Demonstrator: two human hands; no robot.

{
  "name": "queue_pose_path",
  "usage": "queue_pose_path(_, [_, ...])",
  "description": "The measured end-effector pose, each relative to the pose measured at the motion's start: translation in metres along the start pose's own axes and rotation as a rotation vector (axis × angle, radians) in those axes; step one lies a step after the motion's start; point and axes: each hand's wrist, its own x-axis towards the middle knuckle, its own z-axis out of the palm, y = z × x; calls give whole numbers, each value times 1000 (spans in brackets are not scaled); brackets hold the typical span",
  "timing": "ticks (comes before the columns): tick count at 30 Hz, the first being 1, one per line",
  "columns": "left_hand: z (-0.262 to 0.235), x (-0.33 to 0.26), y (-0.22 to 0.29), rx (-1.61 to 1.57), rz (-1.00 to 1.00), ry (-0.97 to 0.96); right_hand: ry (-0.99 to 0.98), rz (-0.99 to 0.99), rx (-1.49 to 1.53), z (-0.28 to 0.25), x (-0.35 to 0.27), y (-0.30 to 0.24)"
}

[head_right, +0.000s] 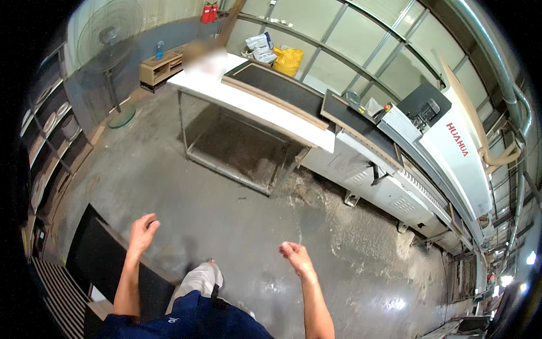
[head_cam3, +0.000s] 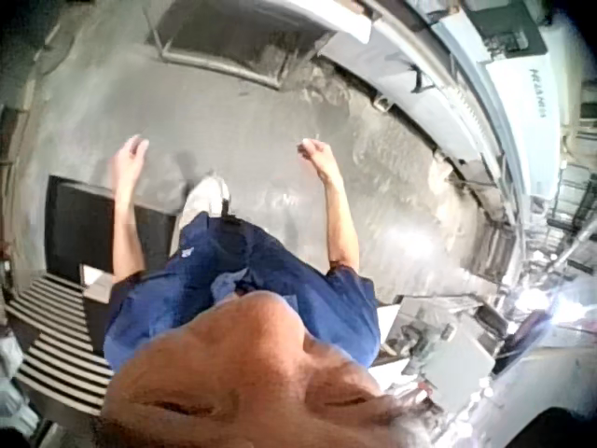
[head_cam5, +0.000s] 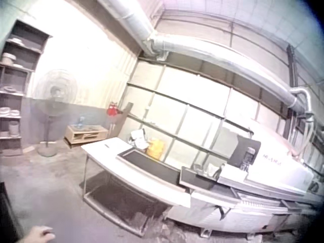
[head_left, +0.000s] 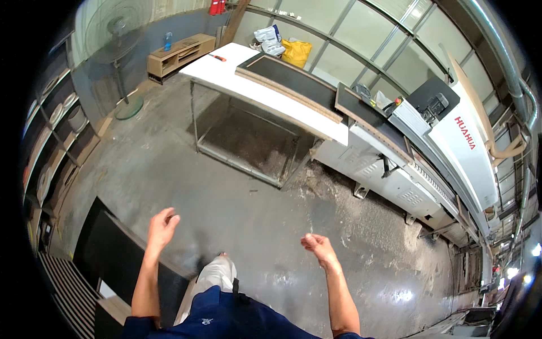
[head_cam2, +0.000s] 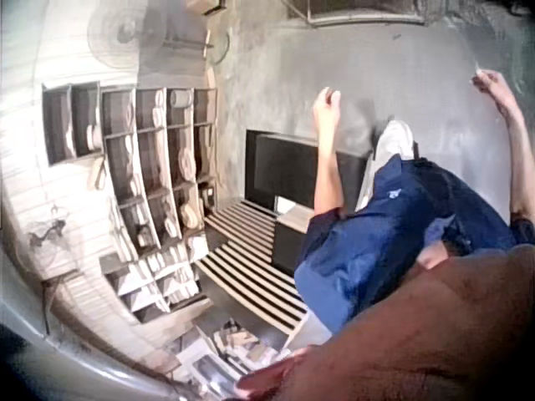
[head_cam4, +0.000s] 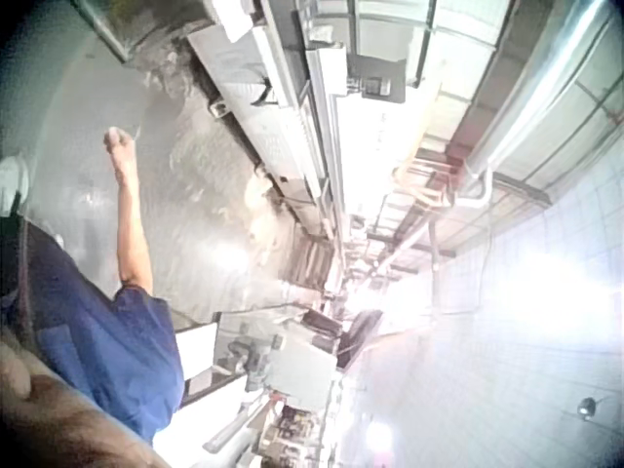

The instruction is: The person lifts large black wooden panels from a workbench one at a time and carries them to a stack on the floor, placing each panel carefully on top of the pile.

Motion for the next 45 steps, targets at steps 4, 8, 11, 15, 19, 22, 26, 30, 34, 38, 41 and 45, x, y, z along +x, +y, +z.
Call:
queue_pose_path(4, [73,127,34,-71,144,-183,119,-63,136,-47,68,-68])
queue_pose_path(8, [143,247,87,22,217,-329,176,-78,123,-107,140,-112])
queue_pose_path(11, [208,336,112,64,334,-379,278,-138,-17,-162,198,-134])
queue_pose_path(15, [304,460,170,-42,328,-504,413,-245,-10,-259,282,-165])
queue_pose_path(19, [404,599,231,-161,217,-533,688,-294,39,-344,389,-201])
queue_pose_path(22, [478,690,261,32,179,-418,897,-238,-241,-413,463,-206])
queue_pose_path(26, [539,749,330,2,-85,-590,1006,-8,-450,-543,506,-169])
queue_pose_path(30, [541,791,294,-237,-299,-638,1059,224,-570,-562,583,-207])
queue_pose_path(34, [508,797,294,-163,-346,-622,985,116,-541,-551,645,-226])
queue_pose_path(38, [452,797,266,-112,-336,-501,863,-66,-490,-508,673,-241])
queue_pose_path(41, [388,798,248,-95,-363,-355,856,56,-714,-435,662,-287])
queue_pose_path(45, [290,825,195,-235,-375,-232,819,69,-667,-349,651,-307])
